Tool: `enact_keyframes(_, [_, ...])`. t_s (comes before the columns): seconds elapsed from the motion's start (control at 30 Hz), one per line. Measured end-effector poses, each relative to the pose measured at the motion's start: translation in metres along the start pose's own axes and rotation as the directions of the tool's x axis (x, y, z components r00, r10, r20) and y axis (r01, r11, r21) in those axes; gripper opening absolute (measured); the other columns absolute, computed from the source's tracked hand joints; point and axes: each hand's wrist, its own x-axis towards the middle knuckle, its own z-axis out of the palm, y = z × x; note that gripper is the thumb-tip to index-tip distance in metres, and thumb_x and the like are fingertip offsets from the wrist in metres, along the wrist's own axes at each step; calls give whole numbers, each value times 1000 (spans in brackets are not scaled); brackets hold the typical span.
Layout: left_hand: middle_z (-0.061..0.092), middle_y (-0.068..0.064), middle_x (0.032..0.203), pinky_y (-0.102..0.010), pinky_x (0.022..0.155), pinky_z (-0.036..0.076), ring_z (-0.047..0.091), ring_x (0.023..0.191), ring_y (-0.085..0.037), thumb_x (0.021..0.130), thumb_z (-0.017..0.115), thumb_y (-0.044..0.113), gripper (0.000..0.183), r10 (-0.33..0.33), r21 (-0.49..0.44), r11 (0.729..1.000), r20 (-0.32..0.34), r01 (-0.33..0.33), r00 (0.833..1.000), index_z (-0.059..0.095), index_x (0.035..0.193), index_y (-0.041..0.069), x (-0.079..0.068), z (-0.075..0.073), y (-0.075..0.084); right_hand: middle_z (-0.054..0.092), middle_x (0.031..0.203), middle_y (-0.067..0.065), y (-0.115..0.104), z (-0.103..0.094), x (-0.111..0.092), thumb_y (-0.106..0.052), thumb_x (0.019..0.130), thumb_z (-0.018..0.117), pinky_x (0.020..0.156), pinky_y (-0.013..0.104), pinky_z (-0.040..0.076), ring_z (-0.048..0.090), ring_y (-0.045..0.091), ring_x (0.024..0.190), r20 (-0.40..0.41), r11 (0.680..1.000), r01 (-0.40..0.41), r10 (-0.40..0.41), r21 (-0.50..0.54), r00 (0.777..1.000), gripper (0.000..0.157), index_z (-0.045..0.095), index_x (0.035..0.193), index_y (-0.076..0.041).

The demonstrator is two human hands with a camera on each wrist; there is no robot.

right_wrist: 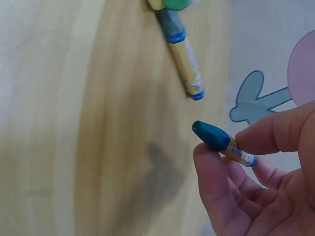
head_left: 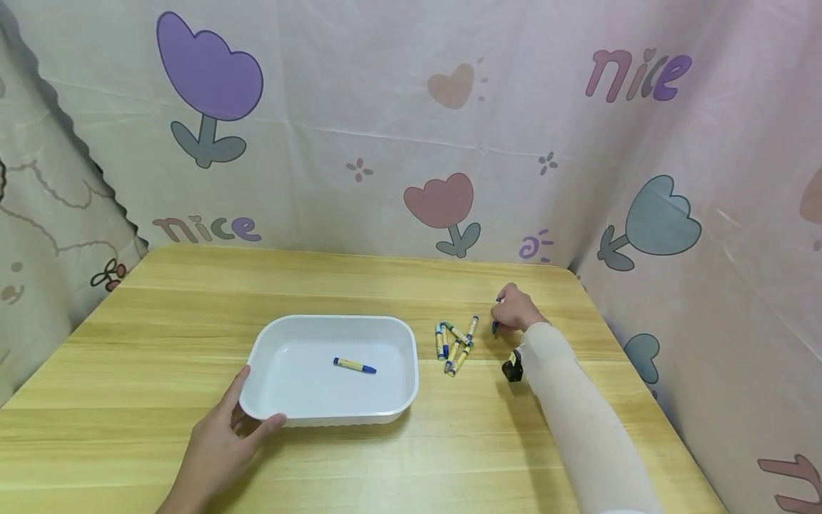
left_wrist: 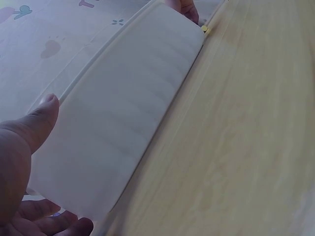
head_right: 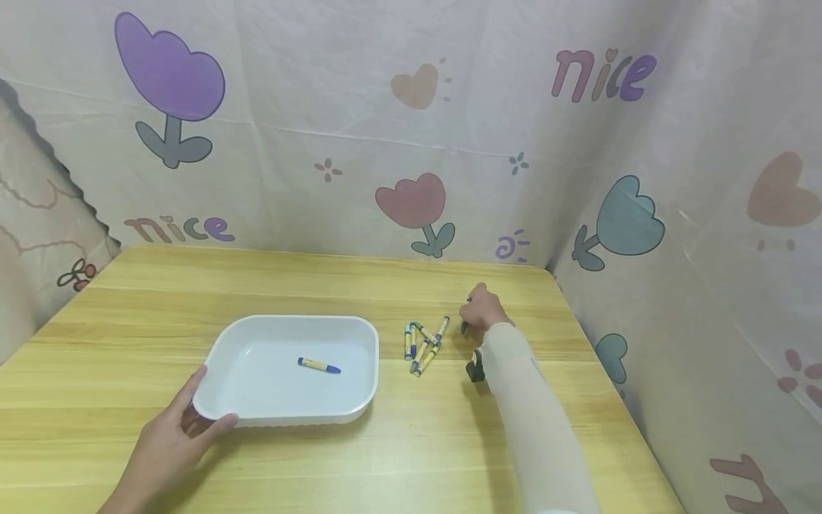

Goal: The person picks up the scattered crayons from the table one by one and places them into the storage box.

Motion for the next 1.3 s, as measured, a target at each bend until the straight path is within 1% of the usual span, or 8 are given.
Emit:
enact_keyframes(0.1, [38,-38,139,-53,97,44,50,118,-50,85,74,43,102,1,-4,1000,0,-1,1000,9,156,7,0,0,0,51,99,22,-4,-1,-2,3,80,48,65,36,62,57,21,62,19,1000,23,-23,-1,1000,44,37,123,4])
enact_keyframes(0.23, [38,-38,139,-53,97,44,50,119,-50,86,74,43,102,-1,-12,1000,2,1,1000,9,156,6,0,1,1,49,90,16,-11,-1,-4,1,83,48,66,39,62,53,19,62,57,999,50,-50,0,997,43,38,124,2])
enact_keyframes(0.4, [37,-37,140,-54,97,44,49,120,-49,86,73,43,101,-6,-13,1000,6,6,1000,9,156,7,0,2,1,55,88,13,-19,1,-2,-1,88,50,67,42,62,56,18,62,108,993,120,-121,15,987,39,42,126,-1])
enact_keyframes(0.63, [36,-38,141,-55,97,45,49,120,-50,86,73,43,101,-13,-9,1000,10,13,1000,9,156,7,-1,2,1,57,98,15,-33,4,-2,0,91,52,60,35,61,56,19,65,182,969,240,-246,57,952,34,49,124,-1])
enact_keyframes(0.77, [36,-38,141,-55,96,45,49,120,-50,86,73,43,101,-13,-6,1000,10,13,1000,9,156,6,-1,1,2,57,100,14,-46,6,-7,-3,92,52,60,36,61,57,19,69,222,957,288,-291,47,931,33,51,125,-3])
enact_keyframes(0.93, [35,-38,141,-54,96,45,49,120,-50,87,72,43,101,-16,-3,1000,11,16,1000,9,156,6,-1,1,1,56,102,14,-61,9,-14,-4,93,54,62,37,61,57,20,71,254,946,314,-324,82,911,33,53,125,-5])
enact_keyframes(1.13, [36,-37,142,-55,96,45,49,120,-50,87,72,42,100,-9,-8,1000,7,10,1000,10,156,8,0,1,0,56,104,13,-75,18,-16,-5,93,56,70,46,61,57,22,78,278,937,330,-349,114,895,32,54,124,-7])
enact_keyframes(1.3, [37,-37,141,-55,97,45,49,120,-49,86,73,42,100,-5,-7,1000,1,5,1000,10,156,7,0,0,0,57,104,11,-88,27,-18,-6,93,57,66,38,61,58,22,81,299,928,360,-371,91,879,32,55,124,-9])
